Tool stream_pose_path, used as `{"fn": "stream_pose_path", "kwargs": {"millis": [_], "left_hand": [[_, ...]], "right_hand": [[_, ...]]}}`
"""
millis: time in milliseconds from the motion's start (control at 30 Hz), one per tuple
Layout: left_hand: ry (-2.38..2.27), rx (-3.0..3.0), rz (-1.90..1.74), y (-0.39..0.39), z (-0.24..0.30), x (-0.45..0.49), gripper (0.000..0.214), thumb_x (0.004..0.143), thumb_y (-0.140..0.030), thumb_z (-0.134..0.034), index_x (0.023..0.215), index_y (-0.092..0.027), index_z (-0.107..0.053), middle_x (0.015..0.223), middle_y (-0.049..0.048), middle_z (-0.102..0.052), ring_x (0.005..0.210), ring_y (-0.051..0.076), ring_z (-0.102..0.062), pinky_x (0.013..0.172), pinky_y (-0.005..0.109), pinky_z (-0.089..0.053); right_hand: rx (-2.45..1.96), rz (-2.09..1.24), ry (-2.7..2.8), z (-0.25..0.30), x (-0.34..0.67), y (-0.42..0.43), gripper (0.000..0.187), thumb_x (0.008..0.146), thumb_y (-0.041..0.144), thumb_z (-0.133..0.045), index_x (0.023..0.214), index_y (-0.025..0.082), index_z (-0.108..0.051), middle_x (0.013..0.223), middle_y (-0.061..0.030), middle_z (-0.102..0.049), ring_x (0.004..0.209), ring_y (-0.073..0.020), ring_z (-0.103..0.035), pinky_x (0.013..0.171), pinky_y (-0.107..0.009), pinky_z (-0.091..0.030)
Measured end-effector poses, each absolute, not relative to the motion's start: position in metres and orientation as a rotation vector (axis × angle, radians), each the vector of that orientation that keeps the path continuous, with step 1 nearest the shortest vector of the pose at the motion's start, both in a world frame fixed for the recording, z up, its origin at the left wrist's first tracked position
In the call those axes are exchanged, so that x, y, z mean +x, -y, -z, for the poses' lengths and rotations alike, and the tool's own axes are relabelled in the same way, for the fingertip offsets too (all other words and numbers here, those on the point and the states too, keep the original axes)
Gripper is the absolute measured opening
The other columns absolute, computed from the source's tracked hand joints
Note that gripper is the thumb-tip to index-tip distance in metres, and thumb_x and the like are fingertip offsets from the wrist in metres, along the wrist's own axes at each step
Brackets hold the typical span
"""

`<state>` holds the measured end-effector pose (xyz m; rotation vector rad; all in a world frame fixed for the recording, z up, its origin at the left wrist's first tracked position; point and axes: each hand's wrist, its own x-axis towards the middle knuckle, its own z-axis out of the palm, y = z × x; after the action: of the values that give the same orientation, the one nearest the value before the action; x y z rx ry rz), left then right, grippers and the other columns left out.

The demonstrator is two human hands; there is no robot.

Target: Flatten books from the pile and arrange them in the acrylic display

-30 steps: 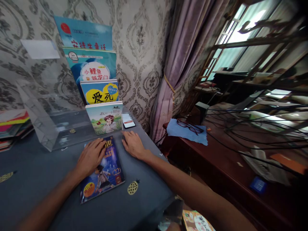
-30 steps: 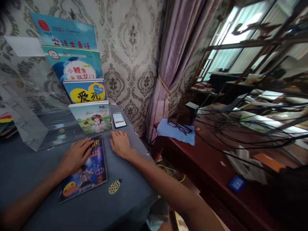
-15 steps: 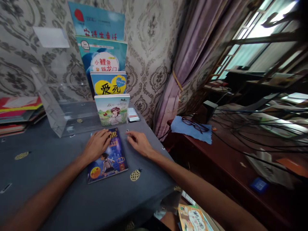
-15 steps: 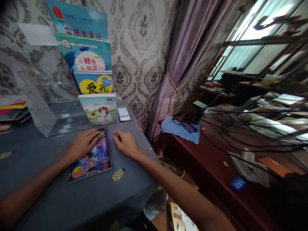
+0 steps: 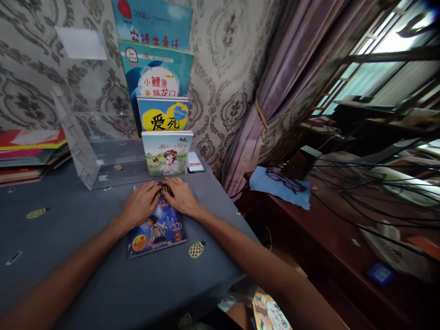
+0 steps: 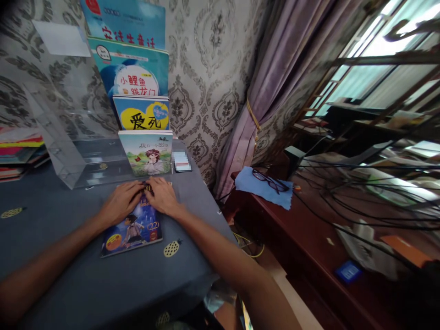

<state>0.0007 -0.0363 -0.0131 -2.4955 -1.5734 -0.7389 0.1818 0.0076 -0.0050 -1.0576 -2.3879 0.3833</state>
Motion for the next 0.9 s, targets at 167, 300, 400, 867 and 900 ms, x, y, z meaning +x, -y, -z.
{"fn": "stream_pose_path", "kwargs": {"millis": [167, 300, 400, 867, 900], "left_hand": [[1.594, -2.489, 0.736, 0.0374, 0.0122, 0.0011, 0.033, 0.098, -0.026, -0.042, 0.117, -0.016, -0.067, 0.123, 0.0141, -0.071, 0.121, 0.03, -0.063, 0.106, 0.051, -0.049], [1.59, -2.493, 0.74, 0.0371, 0.0124, 0.001, 0.034, 0.098, -0.025, -0.042, 0.118, -0.015, -0.067, 0.123, 0.0146, -0.07, 0.12, 0.03, -0.063, 0.106, 0.05, -0.049], [1.577, -2.491, 0.736, 0.0366, 0.0132, 0.001, 0.034, 0.098, -0.025, -0.041, 0.117, -0.016, -0.067, 0.122, 0.0147, -0.071, 0.12, 0.03, -0.063, 0.105, 0.051, -0.049], [1.554, -2.492, 0.746, 0.0358, 0.0147, 0.0001, 0.037, 0.099, -0.029, -0.037, 0.115, -0.017, -0.067, 0.12, 0.0148, -0.071, 0.117, 0.031, -0.064, 0.104, 0.052, -0.049], [1.553, -2.494, 0.753, 0.0357, 0.0148, 0.0, 0.037, 0.099, -0.029, -0.036, 0.115, -0.017, -0.068, 0.12, 0.0147, -0.072, 0.117, 0.031, -0.064, 0.104, 0.052, -0.05]], "right_hand": [[-1.099, -0.388, 2.401, 0.0024, 0.1816, -0.0052, 0.034, 0.098, 0.025, -0.054, 0.131, 0.016, -0.06, 0.14, -0.0139, -0.061, 0.131, -0.0259, -0.052, 0.108, -0.045, -0.042], [-1.125, -0.406, 2.414, -0.0008, 0.1803, -0.0038, 0.035, 0.098, 0.025, -0.055, 0.132, 0.013, -0.06, 0.143, -0.0154, -0.059, 0.133, -0.0272, -0.051, 0.109, -0.046, -0.043], [-1.128, -0.403, 2.405, -0.0014, 0.1803, -0.0035, 0.034, 0.098, 0.024, -0.056, 0.13, 0.014, -0.061, 0.142, -0.0153, -0.06, 0.133, -0.0268, -0.052, 0.109, -0.046, -0.043], [-1.13, -0.403, 2.415, -0.0007, 0.181, -0.0022, 0.036, 0.098, 0.024, -0.055, 0.133, 0.016, -0.06, 0.145, -0.0143, -0.058, 0.138, -0.025, -0.049, 0.114, -0.045, -0.039], [-1.143, -0.414, 2.417, -0.0013, 0.1812, -0.0017, 0.037, 0.098, 0.025, -0.055, 0.133, 0.015, -0.059, 0.147, -0.0147, -0.057, 0.139, -0.0251, -0.048, 0.115, -0.045, -0.038]]}}
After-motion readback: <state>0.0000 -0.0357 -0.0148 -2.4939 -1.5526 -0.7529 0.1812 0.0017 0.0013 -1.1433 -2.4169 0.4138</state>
